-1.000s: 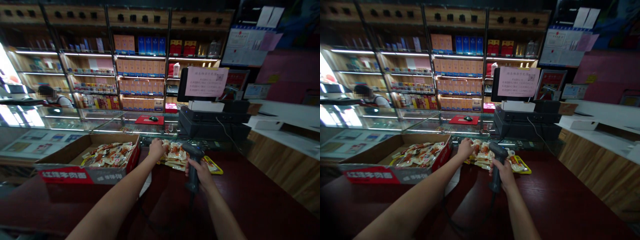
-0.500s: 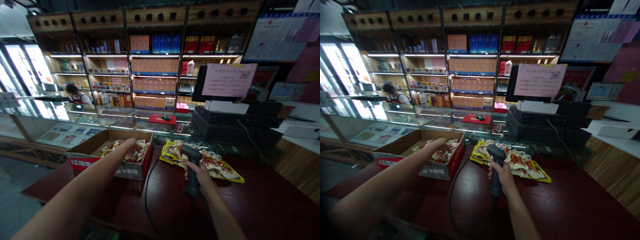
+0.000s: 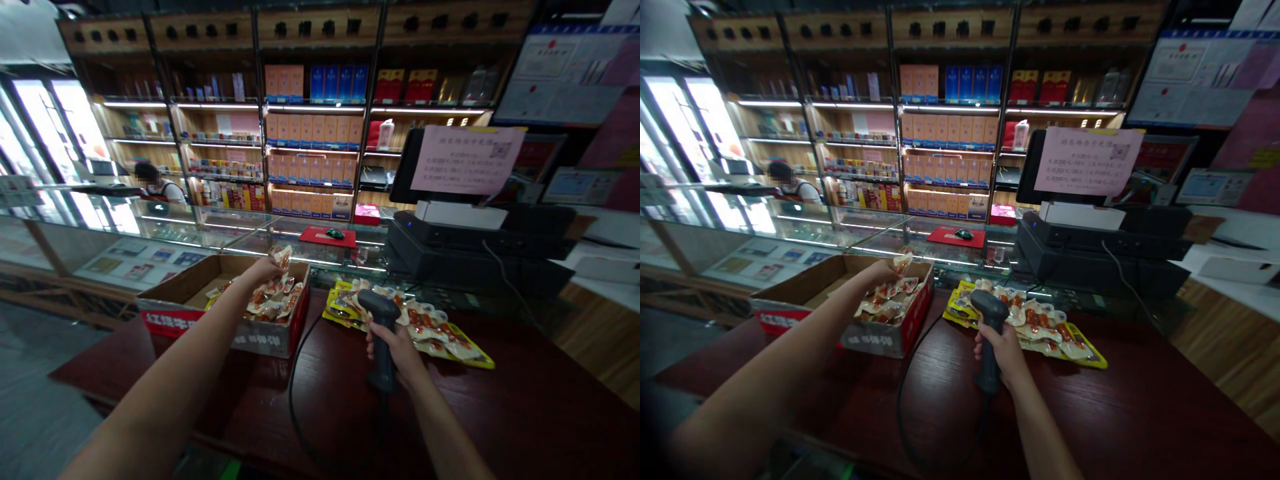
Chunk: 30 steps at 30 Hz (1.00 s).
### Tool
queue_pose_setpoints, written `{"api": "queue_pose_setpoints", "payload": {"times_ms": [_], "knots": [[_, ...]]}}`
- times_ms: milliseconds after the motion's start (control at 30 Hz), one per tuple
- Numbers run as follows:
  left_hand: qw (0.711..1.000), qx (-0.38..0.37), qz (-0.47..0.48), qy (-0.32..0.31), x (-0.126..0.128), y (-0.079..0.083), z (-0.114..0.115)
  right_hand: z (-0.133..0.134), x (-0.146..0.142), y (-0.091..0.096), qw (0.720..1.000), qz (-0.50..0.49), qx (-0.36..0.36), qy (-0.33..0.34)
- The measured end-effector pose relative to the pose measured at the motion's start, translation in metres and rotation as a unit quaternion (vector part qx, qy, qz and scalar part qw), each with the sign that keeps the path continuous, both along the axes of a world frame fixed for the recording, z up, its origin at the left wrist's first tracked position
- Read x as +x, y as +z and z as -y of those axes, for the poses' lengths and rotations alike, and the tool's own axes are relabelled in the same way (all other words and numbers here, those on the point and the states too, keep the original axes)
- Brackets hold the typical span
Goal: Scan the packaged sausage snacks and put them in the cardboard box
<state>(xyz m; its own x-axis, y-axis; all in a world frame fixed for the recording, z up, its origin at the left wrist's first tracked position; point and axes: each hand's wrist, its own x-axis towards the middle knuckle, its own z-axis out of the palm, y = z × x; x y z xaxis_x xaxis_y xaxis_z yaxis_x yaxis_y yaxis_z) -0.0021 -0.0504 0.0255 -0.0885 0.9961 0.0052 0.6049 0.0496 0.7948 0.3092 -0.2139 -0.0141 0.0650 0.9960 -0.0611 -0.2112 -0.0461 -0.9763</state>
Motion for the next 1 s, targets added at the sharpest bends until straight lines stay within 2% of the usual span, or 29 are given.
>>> {"api": "queue_pose_setpoints", "payload": {"times_ms": [33,67,100,133,200,267,333,400,433,467,533,600,667,733,833,1000], "knots": [[0.998,-0.001,0.052,-0.017,0.003,0.007,0.010,-0.001,0.000,0.000,1.000,0.001,-0.003,-0.003],[0.989,-0.008,0.143,-0.046,0.009,0.014,0.021,-0.002,0.000,0.000,1.000,0.002,-0.006,-0.007],[0.960,-0.018,0.262,-0.100,0.018,0.019,0.033,-0.003,-0.001,-0.001,1.000,0.004,-0.007,-0.009],[0.918,-0.036,0.366,-0.150,0.029,0.023,0.047,-0.005,-0.002,-0.001,1.000,0.004,-0.007,-0.010],[0.825,-0.090,0.514,-0.214,0.057,0.022,0.071,-0.008,-0.004,-0.002,1.000,0.003,-0.005,-0.006],[0.743,-0.139,0.609,-0.240,0.086,0.010,0.088,-0.011,-0.004,-0.004,1.000,0.000,-0.003,-0.002],[0.675,-0.185,0.672,-0.242,0.110,-0.010,0.094,-0.013,-0.003,-0.007,1.000,0.000,-0.001,-0.003],[0.620,-0.218,0.713,-0.244,0.126,-0.034,0.093,-0.013,0.000,-0.009,1.000,-0.001,0.005,-0.004],[0.603,-0.225,0.726,-0.242,0.132,-0.046,0.090,-0.013,0.001,-0.011,1.000,-0.003,0.011,-0.002],[0.595,-0.226,0.734,-0.237,0.135,-0.056,0.087,-0.013,0.003,-0.013,1.000,-0.005,0.018,0.003],[0.602,-0.203,0.744,-0.208,0.140,-0.074,0.082,-0.012,0.005,-0.018,0.999,-0.010,0.035,0.026],[0.614,-0.165,0.755,-0.163,0.143,-0.087,0.077,-0.010,0.006,-0.024,0.997,-0.012,0.042,0.065],[0.612,-0.126,0.771,-0.123,0.144,-0.097,0.073,-0.009,0.004,-0.030,0.993,-0.003,0.031,0.113],[0.608,-0.106,0.779,-0.108,0.145,-0.103,0.070,-0.006,0.002,-0.034,0.987,0.021,0.009,0.159],[0.615,-0.112,0.770,-0.124,0.145,-0.108,0.065,-0.001,-0.001,-0.035,0.978,0.055,-0.025,0.199],[0.633,-0.109,0.756,-0.130,0.143,-0.111,0.063,0.006,-0.003,-0.031,0.976,0.071,-0.041,0.200]]}}
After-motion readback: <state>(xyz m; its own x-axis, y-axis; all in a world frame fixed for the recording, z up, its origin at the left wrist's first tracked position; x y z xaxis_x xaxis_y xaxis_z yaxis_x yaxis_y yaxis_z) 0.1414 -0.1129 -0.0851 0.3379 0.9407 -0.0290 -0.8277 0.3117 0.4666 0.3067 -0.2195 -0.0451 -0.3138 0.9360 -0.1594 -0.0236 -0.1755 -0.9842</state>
